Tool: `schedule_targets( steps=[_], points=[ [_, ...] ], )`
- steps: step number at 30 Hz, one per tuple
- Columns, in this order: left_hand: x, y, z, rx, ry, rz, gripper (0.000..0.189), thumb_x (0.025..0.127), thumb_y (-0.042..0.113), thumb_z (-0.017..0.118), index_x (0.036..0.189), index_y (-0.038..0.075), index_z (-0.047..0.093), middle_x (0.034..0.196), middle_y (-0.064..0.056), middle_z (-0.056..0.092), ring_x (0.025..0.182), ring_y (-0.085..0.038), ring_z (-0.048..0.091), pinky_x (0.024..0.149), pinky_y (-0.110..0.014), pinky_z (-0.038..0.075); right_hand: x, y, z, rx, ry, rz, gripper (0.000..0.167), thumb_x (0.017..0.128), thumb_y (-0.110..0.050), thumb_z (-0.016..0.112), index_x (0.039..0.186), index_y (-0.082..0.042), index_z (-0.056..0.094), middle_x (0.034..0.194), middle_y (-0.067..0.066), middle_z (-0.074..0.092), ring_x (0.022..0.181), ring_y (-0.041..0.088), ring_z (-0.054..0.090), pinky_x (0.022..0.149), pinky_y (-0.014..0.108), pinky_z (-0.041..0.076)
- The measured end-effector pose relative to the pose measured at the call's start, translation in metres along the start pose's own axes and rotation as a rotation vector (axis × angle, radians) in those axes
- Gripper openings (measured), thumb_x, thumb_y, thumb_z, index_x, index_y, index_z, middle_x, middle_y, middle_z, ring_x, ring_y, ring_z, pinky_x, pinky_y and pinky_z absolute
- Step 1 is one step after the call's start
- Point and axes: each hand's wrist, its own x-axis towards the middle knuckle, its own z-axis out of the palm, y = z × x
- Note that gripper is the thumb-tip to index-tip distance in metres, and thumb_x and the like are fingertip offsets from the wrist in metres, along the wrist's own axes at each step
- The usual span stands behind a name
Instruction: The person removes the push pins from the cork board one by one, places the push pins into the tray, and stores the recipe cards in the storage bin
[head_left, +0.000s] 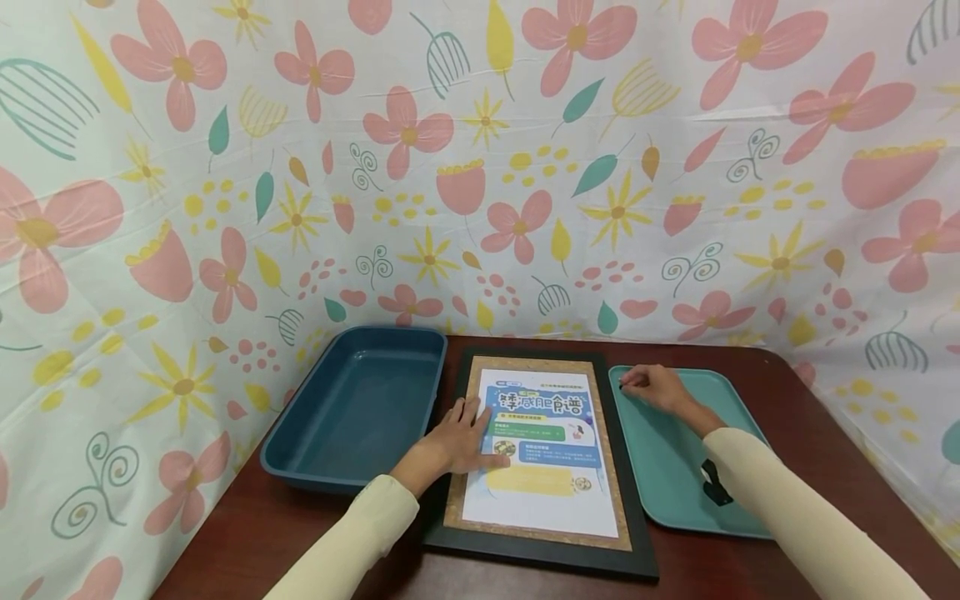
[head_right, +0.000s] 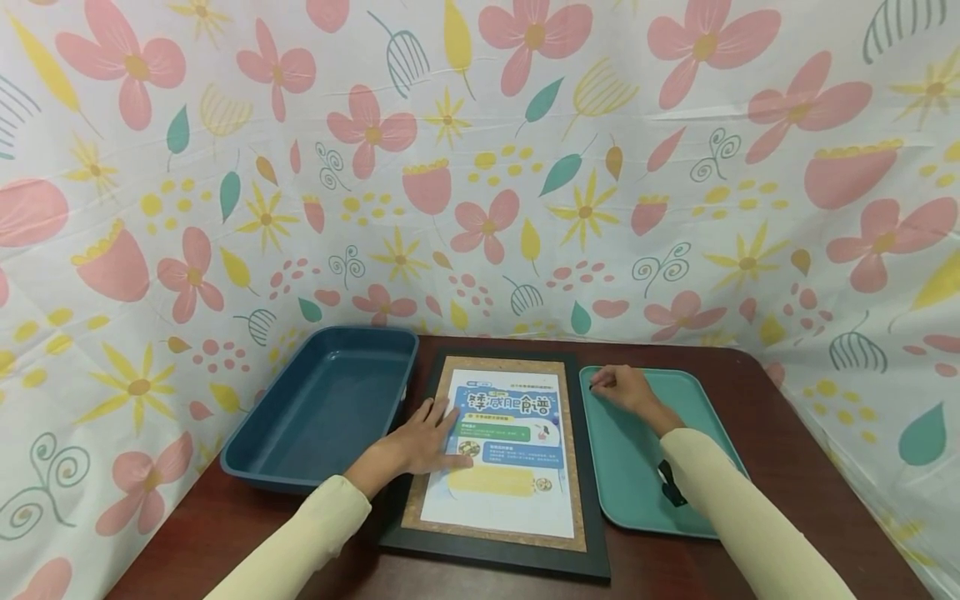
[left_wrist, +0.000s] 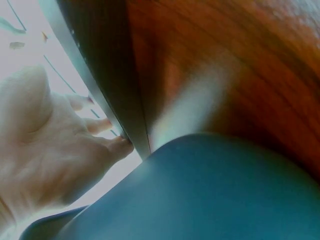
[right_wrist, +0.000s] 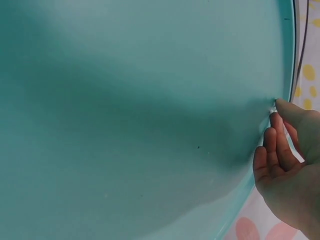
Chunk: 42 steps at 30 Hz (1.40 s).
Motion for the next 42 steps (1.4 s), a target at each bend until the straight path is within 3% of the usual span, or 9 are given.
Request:
schedule_targets(
  steps=[13,30,42],
  points=[
    [-0.001,0.000,0.000,-0.012,-0.018,0.000,0.104,0.094,0.081,0.046,0.169,0.015,0.016,0.174,-0.013,0.007,0.160,-0.037,0.007,0.126,-0.047,0.020,-0.001,-0.008,-0.002,-0.015,-0.007,-0.022,0.015,0.092,-0.001,0.077,0.104,0.008,0.074,0.093,0.020,0.076,0.084,0.033,0.073,0.069,0.042,0.061],
    [0.002,-0.001,0.001,-0.012,0.000,0.006,0.102,0.095,0.079,0.048,0.168,0.014,0.017,0.174,-0.014,0.009,0.159,-0.038,0.008,0.126,-0.048,0.021,0.004,-0.018,0.003,-0.041,-0.019,-0.019,0.019,0.092,-0.007,0.079,0.106,0.005,0.076,0.097,0.019,0.076,0.088,0.034,0.073,0.076,0.048,0.061],
    [-0.001,0.000,-0.001,-0.035,-0.003,0.009,0.104,0.093,0.079,0.050,0.168,0.014,0.019,0.174,-0.014,0.010,0.159,-0.039,0.009,0.126,-0.049,0.021,0.002,-0.033,0.007,-0.007,-0.072,-0.059,0.021,0.092,-0.008,0.079,0.108,0.005,0.076,0.095,0.015,0.077,0.086,0.030,0.074,0.075,0.044,0.061]
  ],
)
